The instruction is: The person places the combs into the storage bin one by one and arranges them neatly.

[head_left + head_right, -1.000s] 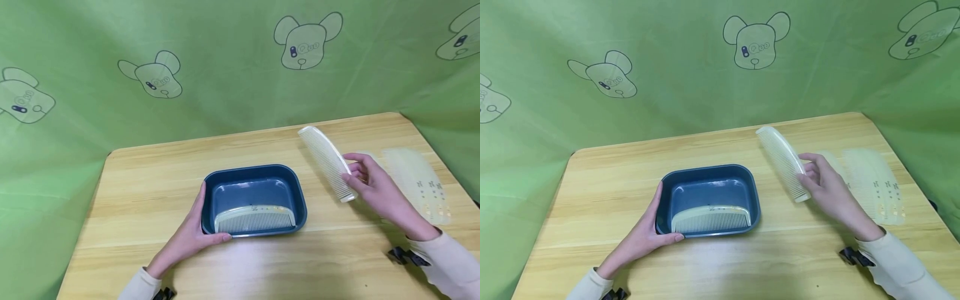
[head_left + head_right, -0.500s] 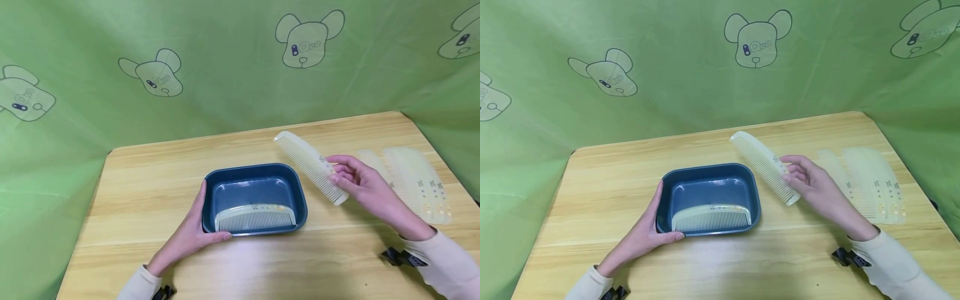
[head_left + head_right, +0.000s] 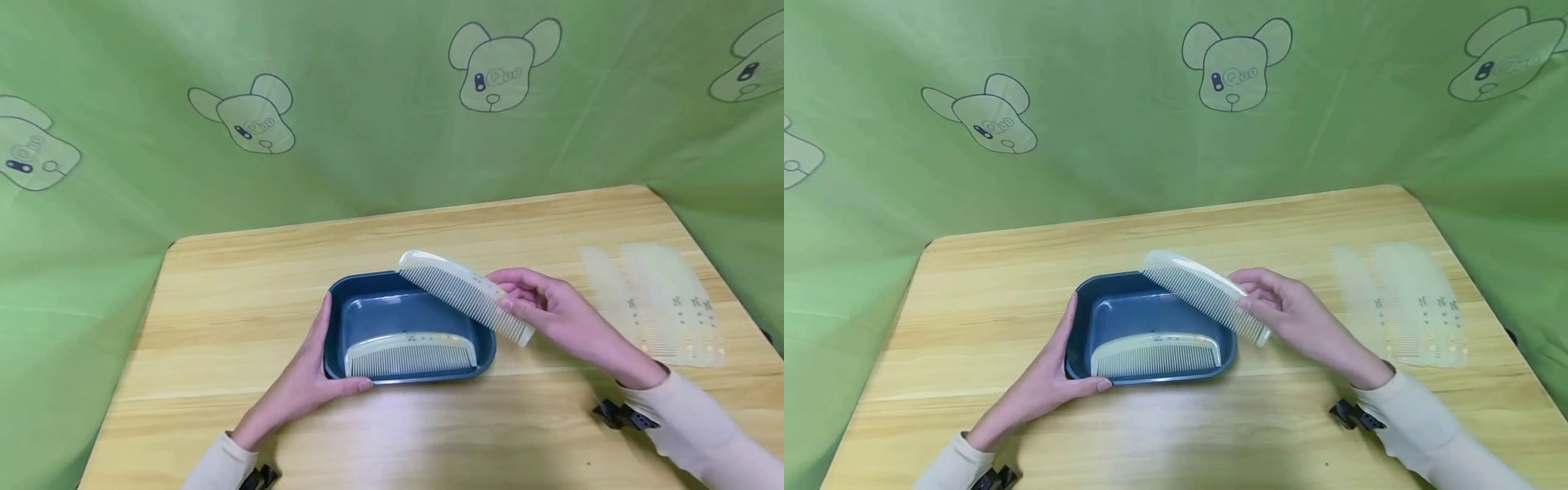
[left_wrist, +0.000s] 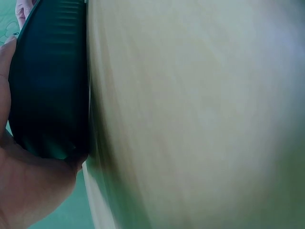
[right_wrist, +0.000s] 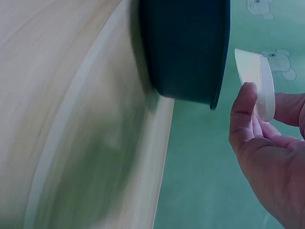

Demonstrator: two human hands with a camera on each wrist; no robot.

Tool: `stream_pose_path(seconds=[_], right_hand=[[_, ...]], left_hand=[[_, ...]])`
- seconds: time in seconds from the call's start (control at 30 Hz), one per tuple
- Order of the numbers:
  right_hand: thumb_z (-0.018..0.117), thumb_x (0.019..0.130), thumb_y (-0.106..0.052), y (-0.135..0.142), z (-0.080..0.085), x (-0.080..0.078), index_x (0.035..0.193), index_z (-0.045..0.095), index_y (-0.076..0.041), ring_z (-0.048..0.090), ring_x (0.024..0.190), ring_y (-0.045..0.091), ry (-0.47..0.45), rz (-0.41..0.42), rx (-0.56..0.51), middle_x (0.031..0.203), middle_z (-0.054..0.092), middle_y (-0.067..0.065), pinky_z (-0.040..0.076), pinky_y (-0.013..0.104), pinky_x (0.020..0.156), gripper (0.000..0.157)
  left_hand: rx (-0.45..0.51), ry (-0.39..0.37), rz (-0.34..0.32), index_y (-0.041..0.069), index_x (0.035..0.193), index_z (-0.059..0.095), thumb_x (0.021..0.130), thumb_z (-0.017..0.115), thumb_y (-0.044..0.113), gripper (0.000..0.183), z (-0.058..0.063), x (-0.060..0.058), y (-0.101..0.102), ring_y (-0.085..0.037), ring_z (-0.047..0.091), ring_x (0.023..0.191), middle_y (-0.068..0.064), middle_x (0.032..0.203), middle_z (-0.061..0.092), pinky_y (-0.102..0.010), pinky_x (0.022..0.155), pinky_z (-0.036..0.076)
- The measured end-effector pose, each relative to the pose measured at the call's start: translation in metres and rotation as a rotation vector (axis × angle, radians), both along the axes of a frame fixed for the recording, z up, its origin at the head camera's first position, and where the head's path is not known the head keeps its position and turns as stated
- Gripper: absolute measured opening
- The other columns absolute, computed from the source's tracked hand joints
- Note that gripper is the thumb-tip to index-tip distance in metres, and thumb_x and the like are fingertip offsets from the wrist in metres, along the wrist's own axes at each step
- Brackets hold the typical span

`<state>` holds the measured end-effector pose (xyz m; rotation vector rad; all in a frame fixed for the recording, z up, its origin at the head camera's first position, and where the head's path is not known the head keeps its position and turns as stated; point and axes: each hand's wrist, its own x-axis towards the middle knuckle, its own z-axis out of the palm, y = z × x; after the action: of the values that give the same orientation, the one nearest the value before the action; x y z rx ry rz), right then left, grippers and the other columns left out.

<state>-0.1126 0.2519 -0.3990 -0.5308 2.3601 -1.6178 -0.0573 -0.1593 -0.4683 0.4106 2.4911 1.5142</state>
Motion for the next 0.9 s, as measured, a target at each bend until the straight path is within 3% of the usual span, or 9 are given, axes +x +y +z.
stream_pose_path(seconds=[0.2,0.47,0.9], right_hand=[[0.064,0.108,0.002,-0.014,-0.002,0.001,0.145,0.064,0.002,0.071,0.097,0.017,0.003,0.057,0.029,0.113,0.074,0.011,0.061,0.024,0.083,0.037],[0.065,0.109,-0.001,-0.030,-0.001,0.000,0.141,0.070,-0.007,0.059,0.079,0.016,0.068,0.089,0.108,0.095,0.068,0.001,0.052,0.024,0.064,0.033],[0.064,0.109,0.001,-0.054,-0.004,-0.006,0.136,0.070,-0.004,0.058,0.081,0.014,0.106,0.209,0.158,0.094,0.066,-0.002,0.053,0.026,0.068,0.028]], left_hand=[[0.005,0.005,-0.011,0.040,0.174,-0.010,0.079,0.101,0.042,0.146,-0.002,-0.001,0.001,-0.030,0.006,0.165,0.002,0.182,-0.004,-0.067,0.126,0.015],[-0.001,-0.019,0.012,0.043,0.174,-0.009,0.079,0.100,0.045,0.145,0.001,0.000,-0.002,-0.030,0.007,0.165,0.005,0.182,-0.003,-0.067,0.126,0.016],[-0.019,-0.001,0.000,0.041,0.174,-0.010,0.080,0.100,0.045,0.145,0.000,0.000,-0.002,-0.030,0.005,0.165,-0.002,0.183,-0.004,-0.067,0.126,0.014]])
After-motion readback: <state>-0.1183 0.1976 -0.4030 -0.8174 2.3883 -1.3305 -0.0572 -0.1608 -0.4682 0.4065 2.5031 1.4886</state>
